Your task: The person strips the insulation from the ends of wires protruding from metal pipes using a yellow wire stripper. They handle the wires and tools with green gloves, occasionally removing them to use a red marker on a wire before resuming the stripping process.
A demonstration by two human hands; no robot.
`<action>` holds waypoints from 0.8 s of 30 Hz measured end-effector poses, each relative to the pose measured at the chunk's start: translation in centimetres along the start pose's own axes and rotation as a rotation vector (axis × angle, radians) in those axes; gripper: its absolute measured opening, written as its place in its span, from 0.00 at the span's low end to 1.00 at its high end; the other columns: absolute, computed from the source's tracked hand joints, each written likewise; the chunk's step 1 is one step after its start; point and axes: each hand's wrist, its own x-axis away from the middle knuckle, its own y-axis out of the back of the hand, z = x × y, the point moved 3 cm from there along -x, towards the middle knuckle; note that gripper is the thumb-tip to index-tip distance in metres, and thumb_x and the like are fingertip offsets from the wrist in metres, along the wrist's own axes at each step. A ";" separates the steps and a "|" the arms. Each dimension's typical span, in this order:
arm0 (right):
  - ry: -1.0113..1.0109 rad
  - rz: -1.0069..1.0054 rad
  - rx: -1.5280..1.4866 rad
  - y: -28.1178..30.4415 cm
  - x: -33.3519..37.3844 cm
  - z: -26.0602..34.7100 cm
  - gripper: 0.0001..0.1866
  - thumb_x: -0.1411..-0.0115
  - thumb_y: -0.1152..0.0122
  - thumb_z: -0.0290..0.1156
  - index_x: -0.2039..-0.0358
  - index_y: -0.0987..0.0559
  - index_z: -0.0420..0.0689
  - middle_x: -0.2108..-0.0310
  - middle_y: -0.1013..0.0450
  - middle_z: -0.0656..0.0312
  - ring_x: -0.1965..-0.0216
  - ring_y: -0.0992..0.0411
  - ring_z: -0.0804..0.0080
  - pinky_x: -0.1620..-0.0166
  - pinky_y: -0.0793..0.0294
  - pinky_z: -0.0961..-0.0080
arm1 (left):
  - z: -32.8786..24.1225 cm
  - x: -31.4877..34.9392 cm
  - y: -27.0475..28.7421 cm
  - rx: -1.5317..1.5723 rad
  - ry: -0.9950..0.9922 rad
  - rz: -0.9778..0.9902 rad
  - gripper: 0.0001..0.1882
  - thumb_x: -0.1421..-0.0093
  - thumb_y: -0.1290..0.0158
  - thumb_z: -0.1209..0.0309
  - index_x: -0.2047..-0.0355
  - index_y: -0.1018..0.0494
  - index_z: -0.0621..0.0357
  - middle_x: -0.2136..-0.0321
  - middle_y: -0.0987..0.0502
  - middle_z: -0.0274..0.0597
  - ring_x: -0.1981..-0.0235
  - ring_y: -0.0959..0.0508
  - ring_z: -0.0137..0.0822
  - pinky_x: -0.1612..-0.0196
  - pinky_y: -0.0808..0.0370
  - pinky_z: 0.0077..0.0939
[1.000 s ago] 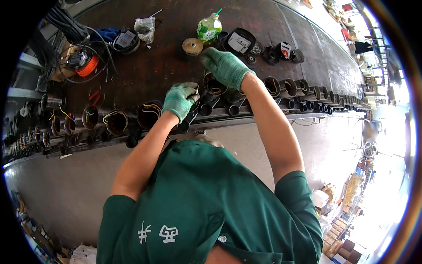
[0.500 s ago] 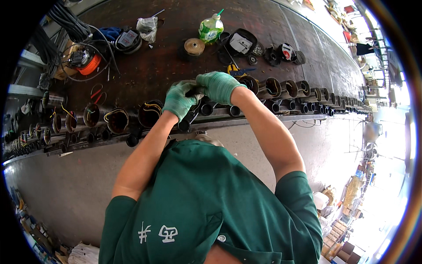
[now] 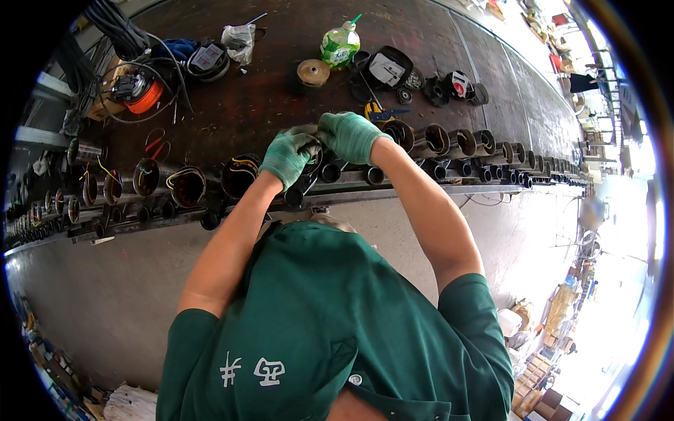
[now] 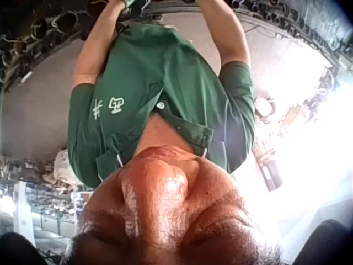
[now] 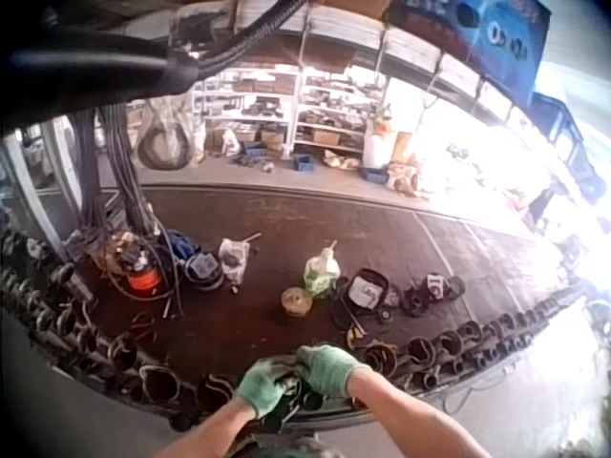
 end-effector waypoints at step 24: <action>0.037 0.031 0.086 -0.1 -0.5 0.8 0.11 0.33 0.41 0.36 0.56 0.20 0.44 0.58 0.18 0.48 0.55 0.20 0.43 0.53 0.22 0.52 | -1.8 -1.4 0.5 -0.411 0.062 0.367 0.15 0.44 0.33 0.66 0.57 0.14 0.57 0.45 0.22 0.45 0.43 0.25 0.50 0.38 0.27 0.40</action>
